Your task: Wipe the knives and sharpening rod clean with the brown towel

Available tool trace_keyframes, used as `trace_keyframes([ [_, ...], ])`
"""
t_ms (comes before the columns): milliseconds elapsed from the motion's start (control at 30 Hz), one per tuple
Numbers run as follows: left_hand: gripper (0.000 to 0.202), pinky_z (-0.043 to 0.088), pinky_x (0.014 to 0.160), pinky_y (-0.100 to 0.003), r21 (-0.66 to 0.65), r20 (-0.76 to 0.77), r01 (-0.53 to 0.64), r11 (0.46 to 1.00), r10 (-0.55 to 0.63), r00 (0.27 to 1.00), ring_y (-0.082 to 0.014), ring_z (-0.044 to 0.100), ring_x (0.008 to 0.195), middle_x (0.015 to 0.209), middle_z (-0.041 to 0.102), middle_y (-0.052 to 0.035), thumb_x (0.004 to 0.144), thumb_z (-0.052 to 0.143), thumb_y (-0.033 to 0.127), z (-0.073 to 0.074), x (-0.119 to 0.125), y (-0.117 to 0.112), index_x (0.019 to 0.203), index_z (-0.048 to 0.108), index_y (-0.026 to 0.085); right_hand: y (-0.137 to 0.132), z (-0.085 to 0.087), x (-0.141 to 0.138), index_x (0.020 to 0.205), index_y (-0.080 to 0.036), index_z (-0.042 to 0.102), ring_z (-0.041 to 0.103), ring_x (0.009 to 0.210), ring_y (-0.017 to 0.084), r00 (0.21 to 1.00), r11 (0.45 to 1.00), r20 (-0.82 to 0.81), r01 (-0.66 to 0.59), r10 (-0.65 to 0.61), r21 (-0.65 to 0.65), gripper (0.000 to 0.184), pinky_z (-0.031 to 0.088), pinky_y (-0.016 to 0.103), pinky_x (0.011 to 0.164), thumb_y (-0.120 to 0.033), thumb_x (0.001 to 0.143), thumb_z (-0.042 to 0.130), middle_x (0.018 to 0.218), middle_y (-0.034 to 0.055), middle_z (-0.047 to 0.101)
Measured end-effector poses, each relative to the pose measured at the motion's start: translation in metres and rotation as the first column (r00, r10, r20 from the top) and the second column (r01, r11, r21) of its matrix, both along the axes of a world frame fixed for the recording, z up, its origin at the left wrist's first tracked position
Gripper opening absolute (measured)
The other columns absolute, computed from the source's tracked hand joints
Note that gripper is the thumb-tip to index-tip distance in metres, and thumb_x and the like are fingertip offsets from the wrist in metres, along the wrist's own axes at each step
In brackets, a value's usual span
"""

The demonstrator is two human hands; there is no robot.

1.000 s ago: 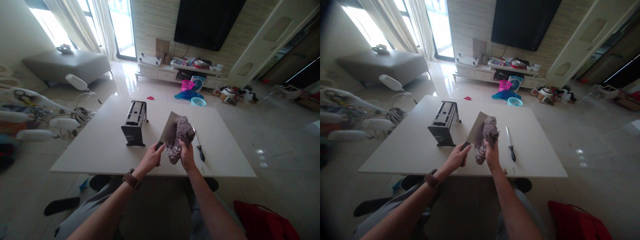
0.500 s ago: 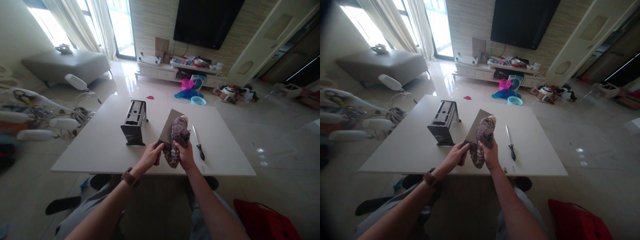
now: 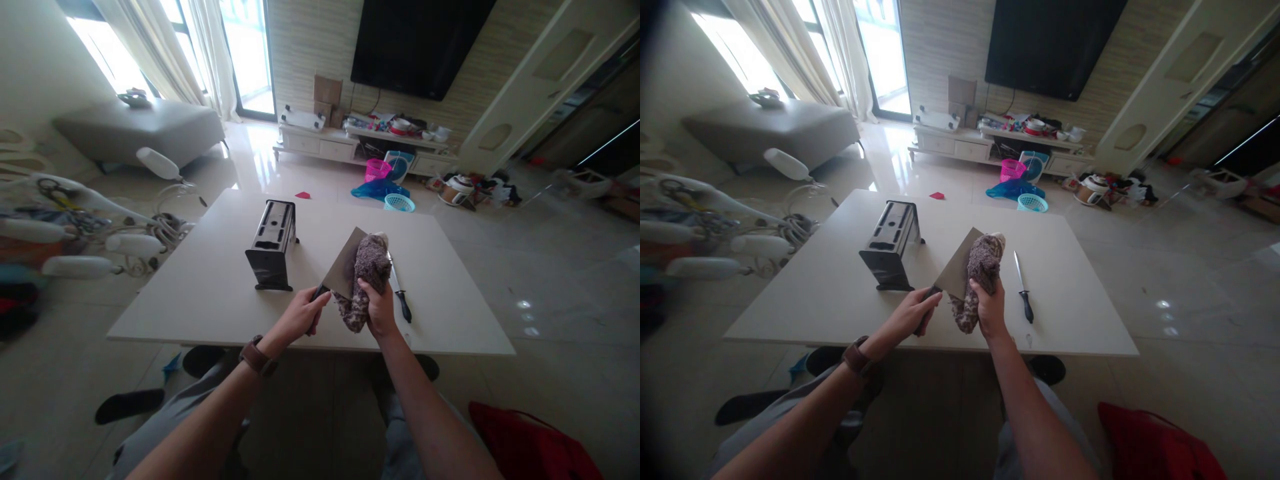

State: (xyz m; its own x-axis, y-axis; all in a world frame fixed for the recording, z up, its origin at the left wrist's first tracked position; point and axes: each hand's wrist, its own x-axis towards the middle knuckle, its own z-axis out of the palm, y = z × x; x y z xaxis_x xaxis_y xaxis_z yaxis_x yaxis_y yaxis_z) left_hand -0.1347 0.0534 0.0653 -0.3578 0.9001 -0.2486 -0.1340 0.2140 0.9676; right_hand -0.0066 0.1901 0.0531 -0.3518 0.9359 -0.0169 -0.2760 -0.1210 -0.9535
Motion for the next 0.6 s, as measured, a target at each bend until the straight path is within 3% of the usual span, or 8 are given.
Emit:
trace_keyframes([
  [133, 0.040, 0.032, 0.030, -0.018, -0.013, -0.010, 0.026, 1.000, -0.026, 1.000, -0.0091, 0.042, 0.029, 0.046, 0.045, 0.0099, 0.091, 0.057, 0.059, 0.001, 0.001, -0.003, 0.082, 0.047, 0.022, -0.001, 0.001, -0.002, 0.115, -0.024, 0.071, 0.075, 0.094, 0.017, 0.999, 0.997, -0.044, -0.006, 0.003, -0.071, 0.047, 0.063, 0.028, 0.080, -0.025, 0.070, 0.084, 0.107, -0.0010, 0.079],
  [300, 0.042, 0.034, 0.032, -0.018, -0.023, -0.036, 0.123, 0.992, -0.124, 0.992, -0.0091, 0.043, 0.032, 0.048, 0.045, 0.0092, 0.092, 0.055, 0.062, 0.006, 0.010, -0.007, 0.083, 0.048, 0.022, 0.025, 0.009, 0.011, 0.106, -0.027, 0.070, 0.076, 0.081, 0.016, 0.992, 0.989, -0.083, 0.090, -0.100, -0.115, 0.041, 0.064, 0.028, 0.072, -0.023, 0.068, 0.082, 0.093, -0.0045, 0.079],
  [433, 0.043, 0.038, 0.034, -0.019, -0.049, -0.068, 0.185, 0.982, -0.188, 0.980, -0.0098, 0.046, 0.035, 0.050, 0.045, 0.0083, 0.092, 0.055, 0.063, 0.011, 0.016, -0.010, 0.087, 0.053, 0.020, 0.043, 0.012, 0.025, 0.102, -0.026, 0.068, 0.075, 0.078, 0.015, 0.975, 0.980, -0.135, 0.163, -0.178, -0.117, 0.035, 0.064, 0.029, 0.070, -0.021, 0.069, 0.078, 0.094, -0.0046, 0.078],
  [600, 0.042, 0.038, 0.035, -0.019, -0.036, -0.088, 0.167, 0.985, -0.170, 0.982, -0.0098, 0.046, 0.036, 0.051, 0.046, 0.0078, 0.093, 0.054, 0.062, 0.008, 0.018, -0.012, 0.086, 0.052, 0.021, 0.038, 0.010, 0.023, 0.102, -0.025, 0.067, 0.075, 0.077, 0.016, 0.973, 0.974, -0.137, 0.167, -0.188, -0.151, 0.036, 0.064, 0.030, 0.070, -0.023, 0.069, 0.078, 0.094, -0.0037, 0.078],
])
